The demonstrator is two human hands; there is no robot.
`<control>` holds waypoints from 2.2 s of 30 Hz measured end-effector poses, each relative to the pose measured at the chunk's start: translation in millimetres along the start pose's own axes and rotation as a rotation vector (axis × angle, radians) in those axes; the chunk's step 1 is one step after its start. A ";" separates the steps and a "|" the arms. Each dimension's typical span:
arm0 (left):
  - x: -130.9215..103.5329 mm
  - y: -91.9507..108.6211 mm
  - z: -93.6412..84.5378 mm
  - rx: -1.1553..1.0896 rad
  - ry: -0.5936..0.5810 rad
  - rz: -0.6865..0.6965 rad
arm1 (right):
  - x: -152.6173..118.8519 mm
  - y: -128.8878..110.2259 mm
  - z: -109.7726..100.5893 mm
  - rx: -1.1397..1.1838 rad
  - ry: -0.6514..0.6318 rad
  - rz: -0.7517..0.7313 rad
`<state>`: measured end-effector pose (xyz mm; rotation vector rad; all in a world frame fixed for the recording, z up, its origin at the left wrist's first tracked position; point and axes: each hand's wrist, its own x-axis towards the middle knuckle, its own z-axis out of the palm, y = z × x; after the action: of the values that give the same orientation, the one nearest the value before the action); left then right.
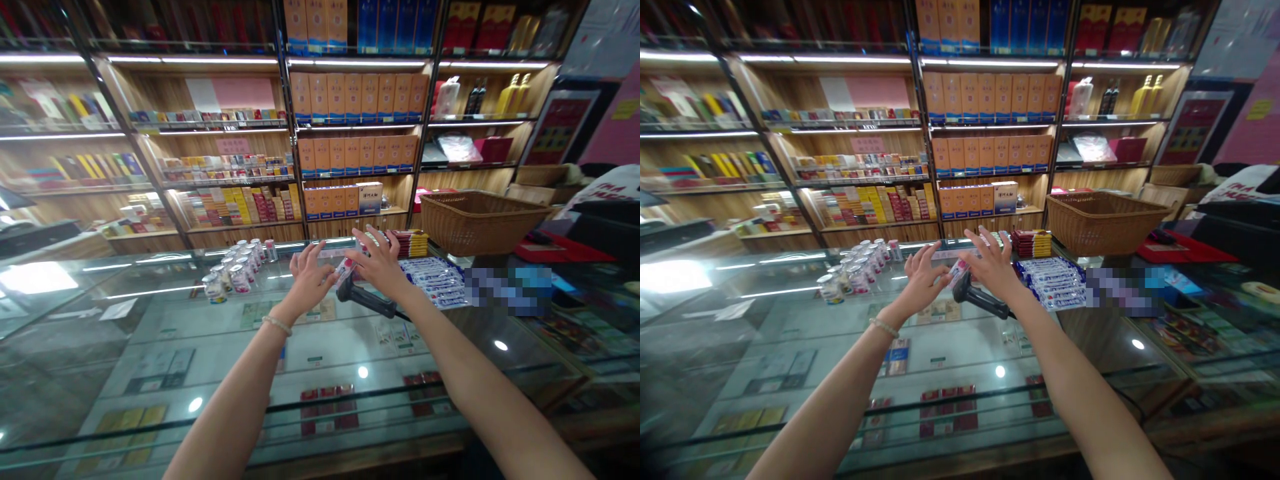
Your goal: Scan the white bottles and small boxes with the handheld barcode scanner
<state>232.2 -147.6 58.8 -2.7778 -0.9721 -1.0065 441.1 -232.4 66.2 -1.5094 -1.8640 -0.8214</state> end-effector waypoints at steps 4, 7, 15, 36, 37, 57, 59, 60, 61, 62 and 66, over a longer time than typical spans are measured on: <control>1.7 -3.4 2.2 -0.002 0.014 -0.019 | 1.3 1.3 -1.7 0.042 -0.014 0.009; 3.0 -5.9 3.2 -0.009 0.013 -0.034 | 0.5 3.8 -1.2 0.038 -0.022 -0.022; 2.7 -9.7 4.6 -0.018 0.054 -0.090 | -2.3 7.1 5.3 0.007 0.043 -0.068; -6.9 -1.6 -14.3 0.201 0.260 0.014 | 0.0 7.5 6.0 0.025 0.024 -0.009; -7.1 -1.6 -14.3 0.198 0.259 0.009 | 0.1 7.1 5.8 0.023 0.021 -0.007; -10.5 -11.6 -3.9 0.156 0.292 -0.096 | -0.3 -27.1 26.5 0.068 -0.156 0.278; -11.1 -13.6 -1.7 0.147 0.288 -0.110 | -3.9 -28.0 30.1 0.077 -0.232 0.310; -11.5 -14.7 -0.5 0.146 0.287 -0.116 | -6.6 -28.0 32.1 0.086 -0.278 0.331; -11.9 -16.0 0.7 0.146 0.287 -0.120 | -9.9 -27.9 34.2 0.096 -0.325 0.352; -12.2 -17.4 1.9 0.147 0.289 -0.123 | -13.6 -27.9 36.1 0.104 -0.368 0.368; -13.4 -24.1 6.0 0.168 0.308 -0.121 | -29.0 -32.2 39.2 0.096 -0.453 0.377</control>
<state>214.0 -134.2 41.9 -2.3633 -1.1281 -1.2560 412.0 -225.2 16.1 -2.0222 -1.7942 -0.2221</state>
